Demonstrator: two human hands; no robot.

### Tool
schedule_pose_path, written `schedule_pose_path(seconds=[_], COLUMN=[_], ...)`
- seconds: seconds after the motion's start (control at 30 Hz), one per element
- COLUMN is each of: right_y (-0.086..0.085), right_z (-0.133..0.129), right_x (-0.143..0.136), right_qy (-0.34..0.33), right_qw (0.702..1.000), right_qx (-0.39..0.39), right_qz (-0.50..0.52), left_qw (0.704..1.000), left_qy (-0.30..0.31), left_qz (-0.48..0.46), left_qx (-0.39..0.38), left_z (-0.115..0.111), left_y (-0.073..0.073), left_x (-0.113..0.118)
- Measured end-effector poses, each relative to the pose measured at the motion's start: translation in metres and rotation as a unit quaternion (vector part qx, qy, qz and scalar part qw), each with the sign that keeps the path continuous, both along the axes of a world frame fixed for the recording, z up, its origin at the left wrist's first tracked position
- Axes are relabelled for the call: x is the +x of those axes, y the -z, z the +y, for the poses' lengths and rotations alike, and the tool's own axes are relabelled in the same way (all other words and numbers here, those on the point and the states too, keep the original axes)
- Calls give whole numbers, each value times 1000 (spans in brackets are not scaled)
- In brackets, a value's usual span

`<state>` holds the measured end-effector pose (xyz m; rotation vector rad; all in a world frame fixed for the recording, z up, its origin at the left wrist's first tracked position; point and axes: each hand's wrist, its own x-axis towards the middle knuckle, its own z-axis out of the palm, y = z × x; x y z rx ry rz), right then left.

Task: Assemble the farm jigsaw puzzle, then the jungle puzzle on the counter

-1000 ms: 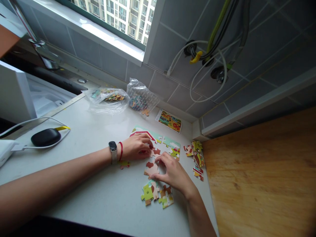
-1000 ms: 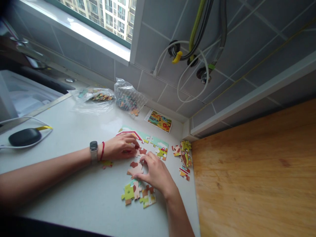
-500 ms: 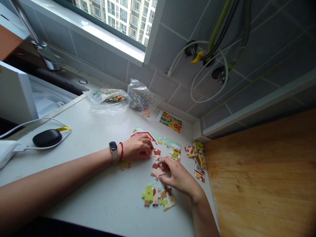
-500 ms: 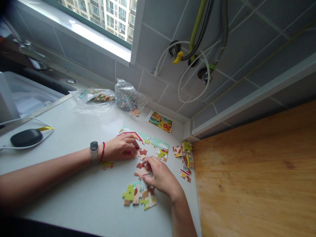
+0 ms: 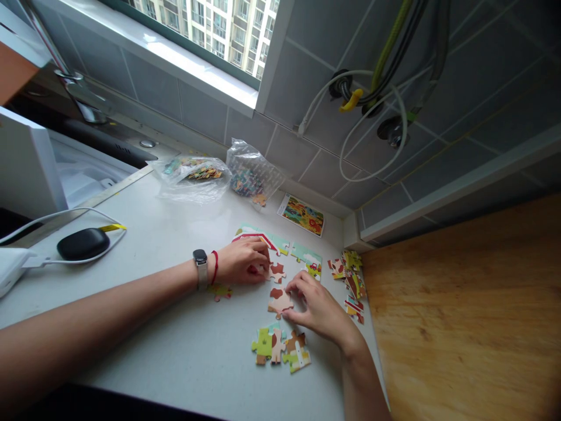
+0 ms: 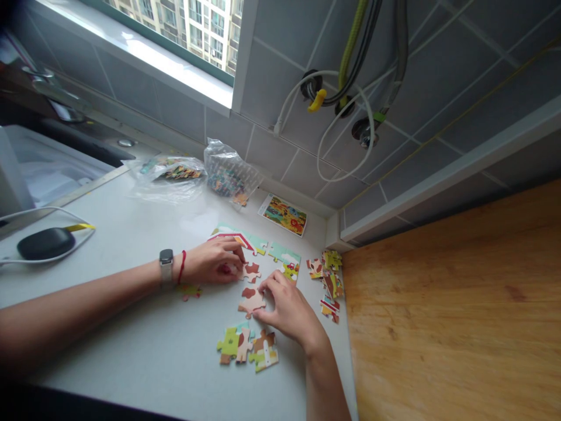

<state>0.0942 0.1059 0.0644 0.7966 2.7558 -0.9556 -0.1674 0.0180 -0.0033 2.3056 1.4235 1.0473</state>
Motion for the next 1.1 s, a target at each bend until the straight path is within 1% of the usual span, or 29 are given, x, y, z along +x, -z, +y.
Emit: schedule_pose_path(seconds=[0.1,0.17,0.33,0.43,0.53,0.77,1.1], right_y=[2,4,11,14,15,12,10], right_z=[3,8,25,29,29,22,18], right_x=[3,7,15,16,14,8,6], right_qy=[-14,-11,37,54,49,3,20], right_qw=[1000,1000,997,994,994,994,995], right_qx=[7,16,61,81,84,76,80], right_qz=[8,13,37,58,59,73,57], left_qw=[1000,1000,1000,1000,1000,1000,1000], left_qy=[-2,-1,1,6,13,25,27], left_qz=[3,2,8,7,10,-1,-5], left_qx=[0,0,-10,-13,-12,-8,-9], left_z=[0,0,0,0,0,-1,-1], left_y=[-1,-1,0,-1,-3,-3,-3], left_x=[0,-1,-1,-2,-2,-1,-1])
